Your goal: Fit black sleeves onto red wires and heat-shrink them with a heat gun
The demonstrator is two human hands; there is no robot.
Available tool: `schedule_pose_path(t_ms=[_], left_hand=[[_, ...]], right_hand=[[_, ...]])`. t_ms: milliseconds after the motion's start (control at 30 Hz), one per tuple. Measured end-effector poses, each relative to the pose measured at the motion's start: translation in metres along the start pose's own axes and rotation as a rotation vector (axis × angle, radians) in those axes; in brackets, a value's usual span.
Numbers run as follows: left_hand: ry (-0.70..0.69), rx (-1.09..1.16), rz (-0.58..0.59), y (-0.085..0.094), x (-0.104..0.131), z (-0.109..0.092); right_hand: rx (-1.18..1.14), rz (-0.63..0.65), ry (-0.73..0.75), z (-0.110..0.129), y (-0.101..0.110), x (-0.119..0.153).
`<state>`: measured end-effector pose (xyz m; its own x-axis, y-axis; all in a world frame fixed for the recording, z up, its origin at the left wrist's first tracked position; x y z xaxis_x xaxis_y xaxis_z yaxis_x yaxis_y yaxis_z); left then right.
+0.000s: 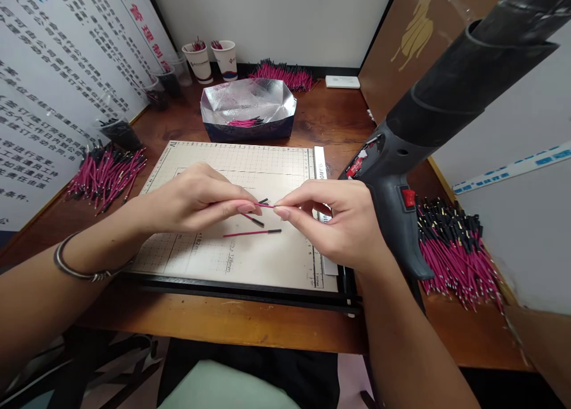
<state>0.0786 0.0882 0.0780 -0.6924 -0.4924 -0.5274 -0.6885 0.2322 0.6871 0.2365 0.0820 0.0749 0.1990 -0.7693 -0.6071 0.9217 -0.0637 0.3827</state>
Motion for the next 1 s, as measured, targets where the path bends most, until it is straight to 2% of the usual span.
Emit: schedule_pose_path(t_ms=[200,300,433,567,800,900,1000], left_hand=[[0.044,-0.084,0.03,0.001,0.002,0.006],[0.08,-0.102,0.059,0.002,0.002,0.008],[0.1,-0.045,0.053,0.006,0.001,0.008],[0.132,0.032,0.119,0.005,0.0,0.008],[0.125,0.004,0.136,0.004,0.001,0.008],[0.11,-0.074,0.085,0.009,0.002,0.01],[0.11,-0.171,0.078,0.012,0.003,0.015]], right_hand=[[0.044,0.011,-0.004,-0.002,0.0,0.0],[0.068,-0.028,0.018,-0.001,0.002,-0.001],[0.07,-0.076,0.029,0.001,0.004,-0.001],[0.044,-0.066,0.041,0.003,0.003,-0.001],[0.063,-0.054,0.041,0.001,0.001,-0.001],[0.1,-0.016,0.05,0.001,0.002,-0.001],[0.17,0.113,0.065,0.0,-0.003,-0.003]])
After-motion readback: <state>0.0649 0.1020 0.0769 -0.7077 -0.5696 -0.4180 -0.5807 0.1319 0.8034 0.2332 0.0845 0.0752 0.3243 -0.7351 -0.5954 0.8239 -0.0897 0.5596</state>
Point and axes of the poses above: each hand's wrist, its own x-axis away from the middle knuckle, its own y-axis out of the back of the hand, z = x × y, the point moved 7 cm from there along -x, towards the middle knuckle, and after that the axes turned 11 degrees about -z, right-handed, at the moved point
